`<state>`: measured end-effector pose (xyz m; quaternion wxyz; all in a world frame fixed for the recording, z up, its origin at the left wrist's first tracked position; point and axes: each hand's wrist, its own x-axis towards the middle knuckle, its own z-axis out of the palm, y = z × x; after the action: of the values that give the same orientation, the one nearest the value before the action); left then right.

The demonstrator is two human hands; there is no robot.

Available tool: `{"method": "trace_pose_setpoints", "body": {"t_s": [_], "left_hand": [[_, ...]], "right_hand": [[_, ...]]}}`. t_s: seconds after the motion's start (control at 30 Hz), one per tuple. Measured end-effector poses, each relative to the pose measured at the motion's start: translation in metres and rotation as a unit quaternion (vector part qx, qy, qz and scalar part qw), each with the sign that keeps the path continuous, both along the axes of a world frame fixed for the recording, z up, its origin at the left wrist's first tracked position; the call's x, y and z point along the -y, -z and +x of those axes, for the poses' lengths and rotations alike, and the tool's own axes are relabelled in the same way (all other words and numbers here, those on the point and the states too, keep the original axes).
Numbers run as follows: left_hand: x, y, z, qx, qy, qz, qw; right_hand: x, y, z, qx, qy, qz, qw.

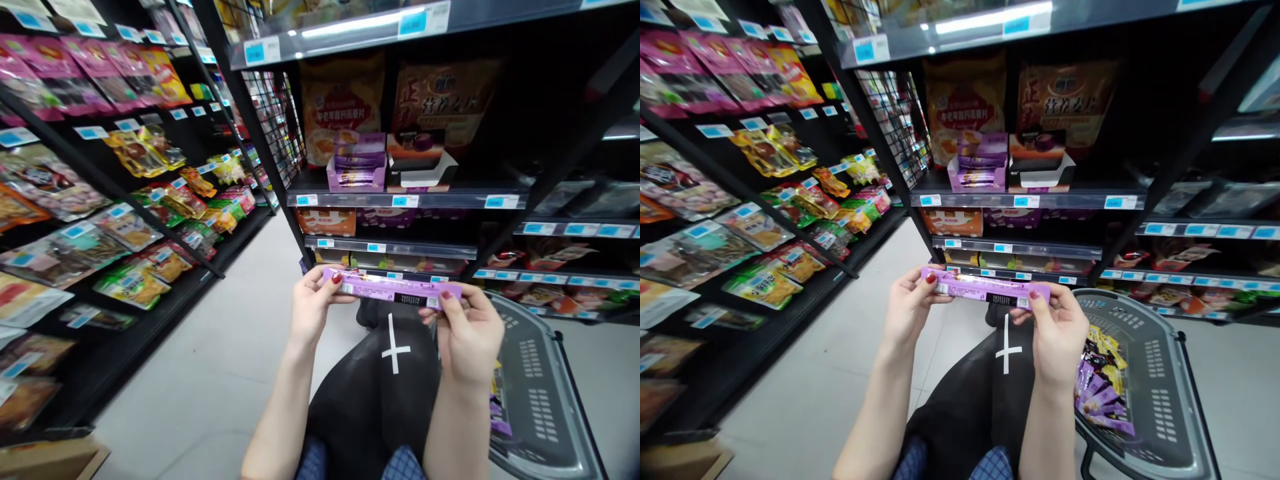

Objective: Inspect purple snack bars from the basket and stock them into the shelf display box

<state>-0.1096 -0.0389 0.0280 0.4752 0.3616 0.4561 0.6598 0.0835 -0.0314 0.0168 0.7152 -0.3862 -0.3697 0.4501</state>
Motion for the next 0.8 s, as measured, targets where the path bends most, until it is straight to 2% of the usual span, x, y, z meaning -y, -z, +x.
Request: {"method": "trace_pose_setpoints", "body": {"t_s": [0.1, 0.3, 0.53, 0.8], "left_hand": [[0.002, 0.000, -0.002, -0.010, -0.010, 0.004, 1.000], [0.003, 0.000, -0.004, -0.028, 0.020, 0.007, 0.999], [0.015, -0.004, -0.009, -0.083, 0.026, 0.145, 0.986], [0.033, -0.011, -0.008, -0.226, -0.036, 0.281, 0.932]], "right_hand": [[0.002, -0.002, -0.002, 0.003, -0.009, 0.002, 1.000], [0.004, -0.002, 0.001, 0.010, -0.004, 0.020, 1.000], [0.006, -0.002, 0.015, 0.030, -0.023, 0.160, 0.986], [0.020, -0.009, 0.016, 0.085, 0.017, 0.230, 0.969]]}}
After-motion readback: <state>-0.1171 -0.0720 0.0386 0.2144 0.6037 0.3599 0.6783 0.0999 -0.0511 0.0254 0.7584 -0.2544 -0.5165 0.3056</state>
